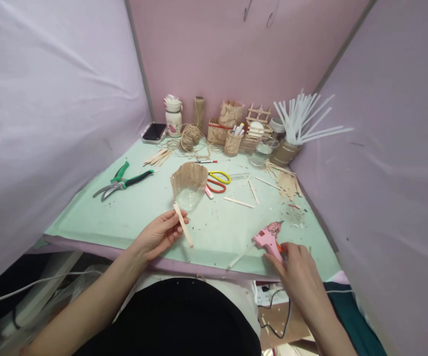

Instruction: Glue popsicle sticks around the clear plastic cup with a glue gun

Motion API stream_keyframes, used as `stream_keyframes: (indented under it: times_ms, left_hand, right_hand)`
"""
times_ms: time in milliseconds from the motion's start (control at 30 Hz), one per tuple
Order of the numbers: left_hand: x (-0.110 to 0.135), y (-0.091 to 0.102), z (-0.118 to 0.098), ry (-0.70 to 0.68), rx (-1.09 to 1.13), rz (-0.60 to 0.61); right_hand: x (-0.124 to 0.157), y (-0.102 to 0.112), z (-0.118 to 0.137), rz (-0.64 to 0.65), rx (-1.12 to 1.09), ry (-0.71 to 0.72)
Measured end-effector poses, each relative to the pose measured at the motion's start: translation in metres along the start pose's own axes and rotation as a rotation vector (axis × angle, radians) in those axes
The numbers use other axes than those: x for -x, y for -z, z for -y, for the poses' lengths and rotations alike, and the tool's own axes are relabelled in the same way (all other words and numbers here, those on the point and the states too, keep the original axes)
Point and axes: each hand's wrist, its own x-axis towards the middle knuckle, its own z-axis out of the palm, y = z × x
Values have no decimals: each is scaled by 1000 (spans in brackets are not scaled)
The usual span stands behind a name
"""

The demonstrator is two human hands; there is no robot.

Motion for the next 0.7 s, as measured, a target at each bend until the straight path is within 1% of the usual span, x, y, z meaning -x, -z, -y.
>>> stream_keyframes:
  times_ms: [67,133,200,267,367,433,467,533,600,633,700]
  left_hand:
    - [0,3,-1,-53,-23,-19]
    - [1,7,-1,-133,-58,-33]
    - [3,12,1,-244,-115,-56]
    - [8,16,3,-369,-215,-90]
    - [16,21,7,-535,-428,-146]
    - [22,24,10,-602,-554,-178]
    - [23,25,11,-621,-602,-191]
    - [26,29,14,-653,-688,-217]
    - [26,33,17,-714,-799,-248]
    - [27,35,18,-751,-861,-263]
    - [28,39,20,-806,-959,-291]
  right_hand:
    - [-1,-3,5,13,-10,18]
    - [-5,-3,12,-12,-8,23]
    - [-8,0,19,-21,-27,-1]
    - [-9,6,24,2,-82,-56]
    - [-10,18,33,18,-269,-168]
    - [-9,24,44,-13,-483,-219]
    - [-8,26,51,-27,-601,-221]
    - [-5,24,66,-16,-760,-180]
    - [-1,16,84,-9,-780,-100]
    - [1,11,93,17,-763,-27]
    - [4,-1,109,42,-735,187]
